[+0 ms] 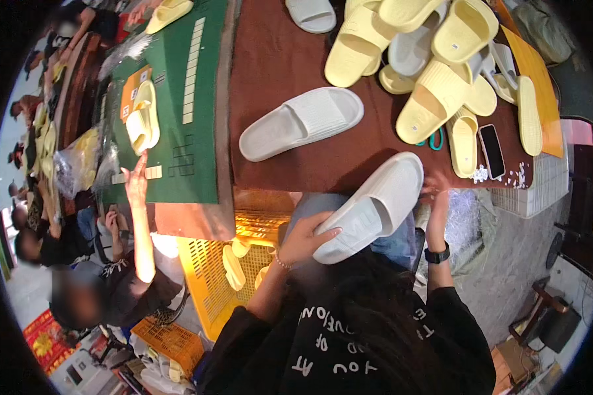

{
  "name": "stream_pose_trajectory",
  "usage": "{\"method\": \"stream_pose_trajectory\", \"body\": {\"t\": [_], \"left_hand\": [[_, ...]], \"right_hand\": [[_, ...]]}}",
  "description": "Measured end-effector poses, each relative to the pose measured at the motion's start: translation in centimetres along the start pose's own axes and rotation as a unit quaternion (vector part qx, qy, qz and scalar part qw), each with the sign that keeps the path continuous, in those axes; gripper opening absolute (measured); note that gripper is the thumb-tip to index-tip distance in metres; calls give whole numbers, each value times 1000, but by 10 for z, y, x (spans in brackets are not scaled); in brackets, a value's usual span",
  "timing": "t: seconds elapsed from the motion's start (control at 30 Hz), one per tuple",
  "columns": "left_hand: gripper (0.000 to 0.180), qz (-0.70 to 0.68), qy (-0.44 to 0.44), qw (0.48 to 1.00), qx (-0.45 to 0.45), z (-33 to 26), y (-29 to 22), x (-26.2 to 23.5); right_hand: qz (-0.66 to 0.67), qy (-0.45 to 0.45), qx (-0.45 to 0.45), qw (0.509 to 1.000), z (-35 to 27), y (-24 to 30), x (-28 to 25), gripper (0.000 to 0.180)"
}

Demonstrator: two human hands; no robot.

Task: Trim excess material and inspect manufactured slides at a factory workstation.

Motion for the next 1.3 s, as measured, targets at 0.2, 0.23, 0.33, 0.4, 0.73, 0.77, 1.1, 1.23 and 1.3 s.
{"method": "stream_pose_trajectory", "body": {"t": [0.2, 0.23, 0.33, 0.4, 0.73, 0.77, 1.1, 1.23, 1.3], "left_hand": [[32, 213, -123, 944, 221, 23, -62, -77], [30, 228, -255, 922, 182, 30, -66, -114], [32, 361, -470, 794, 134, 38, -89, -189], [37, 433, -439, 784, 68, 50, -70, -198], [40, 157, -243, 951, -106, 47, 95, -80], [34, 3, -194, 972, -130, 48, 93, -59], [40, -92, -128, 987, -38, 63, 73, 35], [43, -177, -202, 962, -39, 51, 55, 24], [41, -153, -247, 957, 14, 37, 79, -11]], "right_hand": [[67, -11, 101, 993, 2, 1, 32, 18], [92, -35, 109, 989, 2, 4, 27, 18], [129, -39, 161, 978, -14, 12, 22, 18], [143, -19, 201, 969, -32, 9, 21, 19], [141, 7, 326, 935, -123, 11, -8, 5], [140, -21, 323, 936, -130, 13, -17, 5], [195, -53, 280, 938, -125, -18, 81, 35], [243, 83, 318, 913, -79, -17, 130, 37], [222, 275, 281, 892, -72, 6, 156, 40]]}}
Point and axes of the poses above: each hand's wrist, its own z-axis towards the middle knuckle, its own x-axis out of the palm, y = z × x, the point moved 7 cm from there along z, towards the middle knuckle, and after that the axes turned 5 degrees about -x, right-handed, at the moved point
